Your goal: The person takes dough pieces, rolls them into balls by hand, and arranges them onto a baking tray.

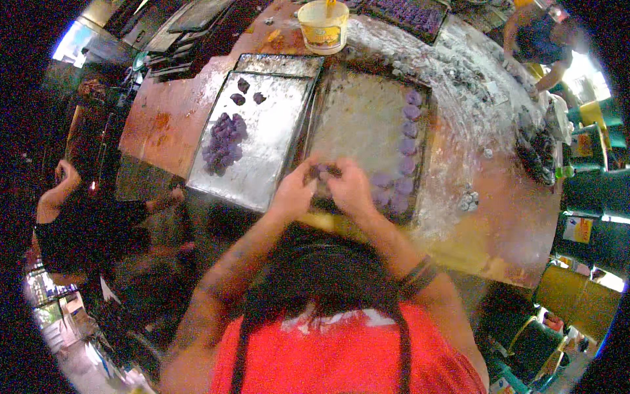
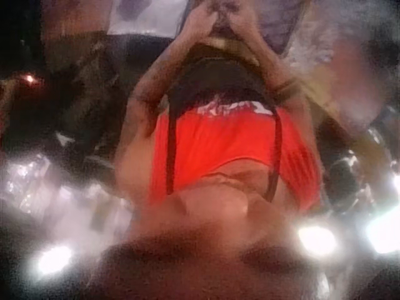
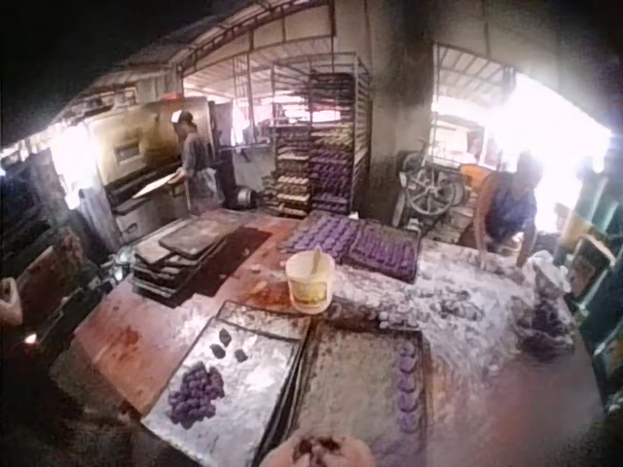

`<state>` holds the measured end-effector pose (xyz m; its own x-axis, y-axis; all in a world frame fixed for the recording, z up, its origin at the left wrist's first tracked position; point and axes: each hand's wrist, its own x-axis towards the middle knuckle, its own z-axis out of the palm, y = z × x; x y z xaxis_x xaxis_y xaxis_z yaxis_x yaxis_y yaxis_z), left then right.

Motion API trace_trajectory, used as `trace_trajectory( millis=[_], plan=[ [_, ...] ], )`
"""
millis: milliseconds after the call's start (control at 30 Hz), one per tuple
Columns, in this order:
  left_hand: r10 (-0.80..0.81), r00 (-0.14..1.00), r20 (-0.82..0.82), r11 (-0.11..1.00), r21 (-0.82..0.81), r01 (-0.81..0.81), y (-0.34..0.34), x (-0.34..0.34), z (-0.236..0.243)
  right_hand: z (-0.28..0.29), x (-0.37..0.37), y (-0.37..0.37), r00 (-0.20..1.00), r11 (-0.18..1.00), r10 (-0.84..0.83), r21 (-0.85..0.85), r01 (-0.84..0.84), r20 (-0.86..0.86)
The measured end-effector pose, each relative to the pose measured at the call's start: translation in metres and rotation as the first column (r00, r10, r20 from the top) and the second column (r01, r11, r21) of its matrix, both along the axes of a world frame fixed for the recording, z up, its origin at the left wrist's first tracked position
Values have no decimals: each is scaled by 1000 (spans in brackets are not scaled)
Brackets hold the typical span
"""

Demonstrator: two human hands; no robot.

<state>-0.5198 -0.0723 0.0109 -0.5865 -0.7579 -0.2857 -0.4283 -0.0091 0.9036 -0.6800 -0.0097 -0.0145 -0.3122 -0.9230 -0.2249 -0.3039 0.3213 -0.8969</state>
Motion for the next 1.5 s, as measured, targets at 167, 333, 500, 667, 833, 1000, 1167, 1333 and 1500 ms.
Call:
trace_trajectory(
  millis=[167,333,500,667,833,1000,1167,1333,1500],
  plan=[
    [285,955,81,952,-143,-272,-38,67,-69,-48,19,2,725,936,351,206,-285,-592],
    [330,919,215,870,-448,-207,-115,110,-73,-40,38,44,583,866,325,-13,-499,-745],
    [414,785,461,452,-852,263,-182,95,-78,-38,9,31,645,850,402,4,-526,-650],
    [420,608,674,556,-720,415,-215,86,-77,-31,-123,72,698,961,-273,-222,165,-662],
    [330,934,-138,944,44,-328,-175,29,-68,-42,-236,205,360,763,-287,15,646,-888],
    [266,935,-235,920,351,-173,-53,-69,-42,-53,-216,183,519,839,-427,-109,534,-740],
    [155,952,-265,840,542,14,-5,-119,-23,20,-108,78,941,914,-321,-296,278,-108],
    [221,873,-435,793,601,99,4,-120,-22,31,-87,52,853,892,-174,-446,-76,-493],
    [159,877,-453,809,569,147,1,-109,1,55,-81,51,811,879,-316,-473,55,-493]
  ],
)
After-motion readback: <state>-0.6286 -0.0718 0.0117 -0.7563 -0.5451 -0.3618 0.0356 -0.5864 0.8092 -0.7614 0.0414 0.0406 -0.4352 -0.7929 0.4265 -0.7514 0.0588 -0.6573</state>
